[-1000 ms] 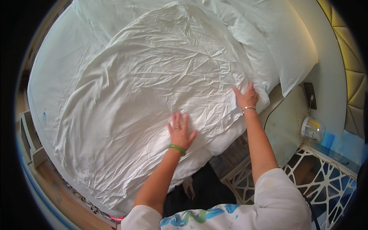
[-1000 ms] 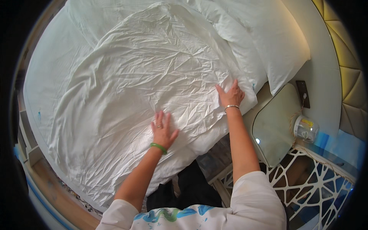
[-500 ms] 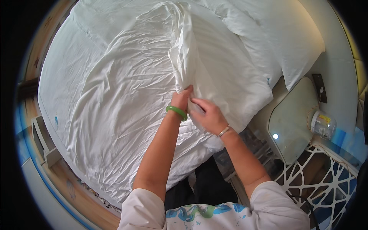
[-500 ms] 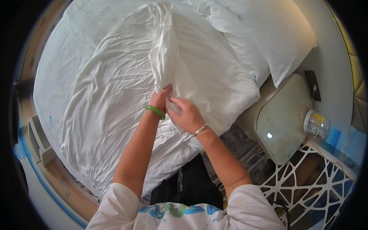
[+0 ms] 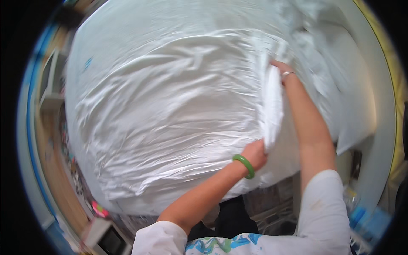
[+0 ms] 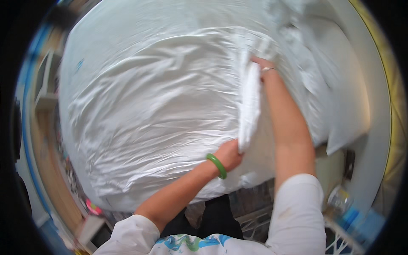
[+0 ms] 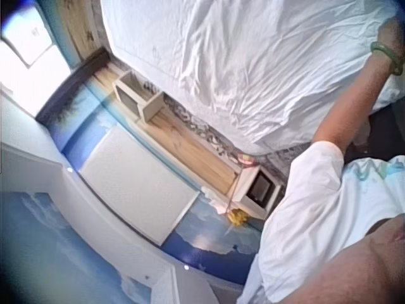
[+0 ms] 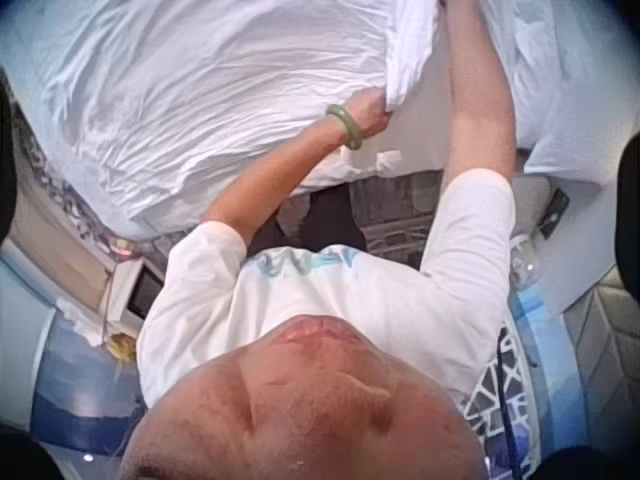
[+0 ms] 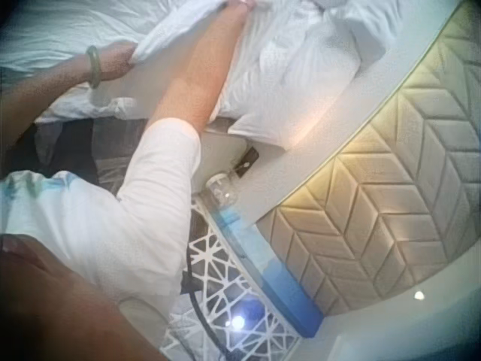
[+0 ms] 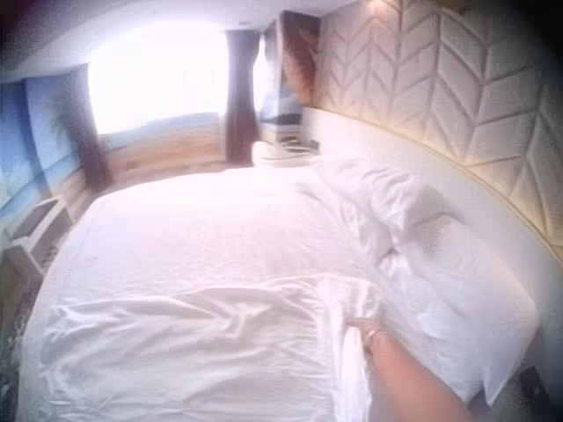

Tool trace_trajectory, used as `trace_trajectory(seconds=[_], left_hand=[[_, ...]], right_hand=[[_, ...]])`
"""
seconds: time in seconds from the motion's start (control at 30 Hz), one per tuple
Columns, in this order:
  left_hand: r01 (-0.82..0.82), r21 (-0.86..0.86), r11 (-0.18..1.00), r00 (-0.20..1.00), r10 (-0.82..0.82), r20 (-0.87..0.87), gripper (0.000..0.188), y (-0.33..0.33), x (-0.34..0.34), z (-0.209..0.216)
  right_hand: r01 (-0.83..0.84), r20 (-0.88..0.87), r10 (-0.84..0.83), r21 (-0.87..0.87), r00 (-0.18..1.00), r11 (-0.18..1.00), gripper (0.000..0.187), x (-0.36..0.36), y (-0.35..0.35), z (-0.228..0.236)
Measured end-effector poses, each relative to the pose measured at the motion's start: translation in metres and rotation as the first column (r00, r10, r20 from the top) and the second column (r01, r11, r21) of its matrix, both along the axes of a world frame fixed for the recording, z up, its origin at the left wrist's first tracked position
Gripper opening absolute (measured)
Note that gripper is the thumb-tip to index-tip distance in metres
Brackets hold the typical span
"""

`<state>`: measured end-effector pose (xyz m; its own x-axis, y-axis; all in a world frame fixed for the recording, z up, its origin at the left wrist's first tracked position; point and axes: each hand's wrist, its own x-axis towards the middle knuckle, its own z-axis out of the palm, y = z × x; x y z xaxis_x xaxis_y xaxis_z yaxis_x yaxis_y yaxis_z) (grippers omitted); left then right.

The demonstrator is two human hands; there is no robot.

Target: The person folds a white sheet on a bed, then wipes a yellow armchair and a beige sofa with a cloth. The person also wipes a round glass table.

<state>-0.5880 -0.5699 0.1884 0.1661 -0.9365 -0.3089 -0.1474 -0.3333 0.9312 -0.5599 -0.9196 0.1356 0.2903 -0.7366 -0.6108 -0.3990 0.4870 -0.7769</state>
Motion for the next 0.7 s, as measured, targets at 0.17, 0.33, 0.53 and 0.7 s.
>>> trace_trajectory(seconds=[0.17,0.33,0.53,0.7], left_hand=[[-0.133,-0.035,0.99,0.976,0.125,-0.178,0.038,0.109,0.115,0.049],[-0.345,0.038,0.938,0.779,0.309,-0.546,0.042,0.307,0.25,0.08],[-0.673,0.196,0.713,0.576,0.672,-0.466,0.042,0.535,0.347,0.048],[-0.823,0.484,0.299,0.331,0.943,-0.02,0.039,0.697,0.395,-0.064]], right_hand=[[0.098,0.016,-0.097,-0.292,0.995,0.951,0.053,0.147,0.082,0.046],[-0.321,-0.052,0.327,-0.387,0.943,0.864,0.046,0.344,0.243,0.083],[-0.611,-0.471,0.393,-0.66,0.79,0.437,0.039,0.558,0.523,0.053],[-0.772,0.0,0.911,-0.53,0.412,0.349,0.092,0.598,0.714,0.005]])
